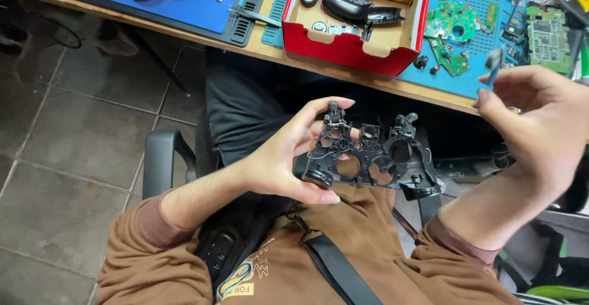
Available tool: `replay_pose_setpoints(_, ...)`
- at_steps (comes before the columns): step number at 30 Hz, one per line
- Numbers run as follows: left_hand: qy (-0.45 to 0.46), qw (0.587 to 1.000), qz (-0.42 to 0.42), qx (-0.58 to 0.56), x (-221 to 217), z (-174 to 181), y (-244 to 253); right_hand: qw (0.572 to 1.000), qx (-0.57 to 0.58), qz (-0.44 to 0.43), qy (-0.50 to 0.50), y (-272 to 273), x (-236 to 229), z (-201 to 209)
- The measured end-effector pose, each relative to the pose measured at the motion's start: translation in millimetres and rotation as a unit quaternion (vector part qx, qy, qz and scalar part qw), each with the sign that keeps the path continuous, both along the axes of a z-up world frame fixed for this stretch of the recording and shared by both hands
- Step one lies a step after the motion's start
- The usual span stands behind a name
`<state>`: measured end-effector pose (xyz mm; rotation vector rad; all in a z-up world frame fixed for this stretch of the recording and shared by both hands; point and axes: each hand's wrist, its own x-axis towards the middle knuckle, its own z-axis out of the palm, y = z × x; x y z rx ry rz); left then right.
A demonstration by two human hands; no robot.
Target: The person handles various disassembled electronic components, including a black plastic housing, a green circuit board, and small screws. They pick up and examine these parts, moving them between a red box and the workbench, and attempt to fit pieces together.
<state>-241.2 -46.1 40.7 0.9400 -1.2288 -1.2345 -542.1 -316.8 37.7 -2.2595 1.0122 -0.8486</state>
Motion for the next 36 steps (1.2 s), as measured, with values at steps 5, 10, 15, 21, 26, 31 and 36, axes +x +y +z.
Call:
replay_pose_setpoints(5,-0.01,0.995,-0.092,0.023,7,-5,-5,0.96,-0.018,0.259,-0.108,43,5,30)
replay_pose_setpoints(10,-0.013,0.991,-0.121,0.05,1,-3,-6,0.937,-0.082,0.333,-0.071,82,48,48)
replay_pose_setpoints(15,-0.044,0.99,-0.124,0.041,-3,-5,-6,0.924,-0.135,0.349,-0.081,91,77,45)
replay_pose_setpoints(21,-0.092,0.99,-0.103,0.026,-5,-17,-6,0.886,-0.146,0.438,-0.05,85,83,31)
replay_pose_setpoints(26,-0.068,0.99,-0.122,0.008,-5,-14,-7,0.898,-0.14,0.413,-0.058,87,85,39)
replay_pose_setpoints(31,-0.095,0.989,-0.115,0.01,-7,-9,-6,0.893,-0.14,0.424,-0.05,87,84,36)
replay_pose_setpoints(36,-0.115,0.988,-0.103,-0.003,-7,-12,-6,0.902,-0.142,0.404,-0.051,92,82,37)
